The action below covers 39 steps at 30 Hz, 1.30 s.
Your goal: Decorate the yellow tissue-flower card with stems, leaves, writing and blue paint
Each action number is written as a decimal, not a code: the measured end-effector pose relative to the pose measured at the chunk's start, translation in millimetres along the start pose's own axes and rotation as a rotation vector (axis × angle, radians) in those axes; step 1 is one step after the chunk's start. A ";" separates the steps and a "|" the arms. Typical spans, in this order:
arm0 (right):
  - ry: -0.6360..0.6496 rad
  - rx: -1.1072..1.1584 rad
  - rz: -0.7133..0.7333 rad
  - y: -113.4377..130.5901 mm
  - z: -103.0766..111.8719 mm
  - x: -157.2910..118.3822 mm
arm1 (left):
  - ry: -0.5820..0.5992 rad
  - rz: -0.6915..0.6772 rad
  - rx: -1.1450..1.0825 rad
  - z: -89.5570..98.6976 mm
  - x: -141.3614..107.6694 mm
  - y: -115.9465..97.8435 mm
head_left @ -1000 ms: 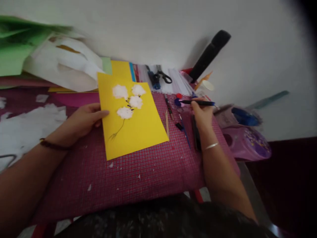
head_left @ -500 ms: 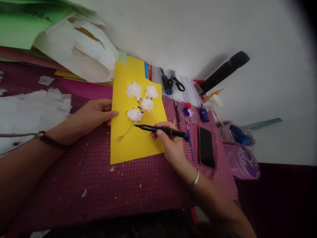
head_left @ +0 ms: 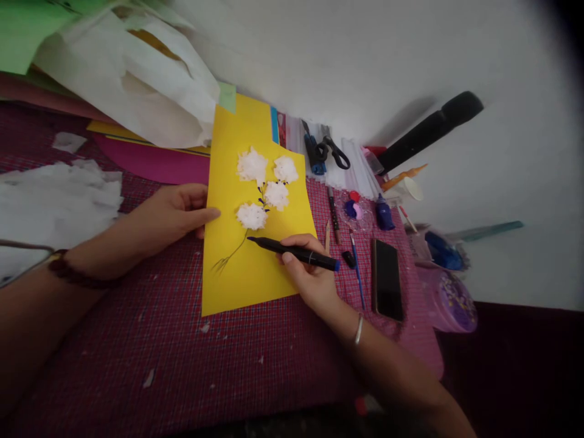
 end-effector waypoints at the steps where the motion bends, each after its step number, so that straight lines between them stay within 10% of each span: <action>1: 0.012 -0.006 -0.004 0.1 -0.2 -0.5 | 0.018 0.002 -0.009 -0.2 1.4 2.1; 39: -0.030 -0.009 0.011 6.7 3.6 -1.6 | 0.023 0.031 -0.036 1.1 7.2 12.0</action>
Point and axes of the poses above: each hand's wrist, its own x-axis towards the middle knuckle, its own z-axis out of the back of the hand, y = z × x, the point moved 7 cm from there along x, towards the middle knuckle, and after that the axes turned 11 degrees about z, right-handed, at the moved point
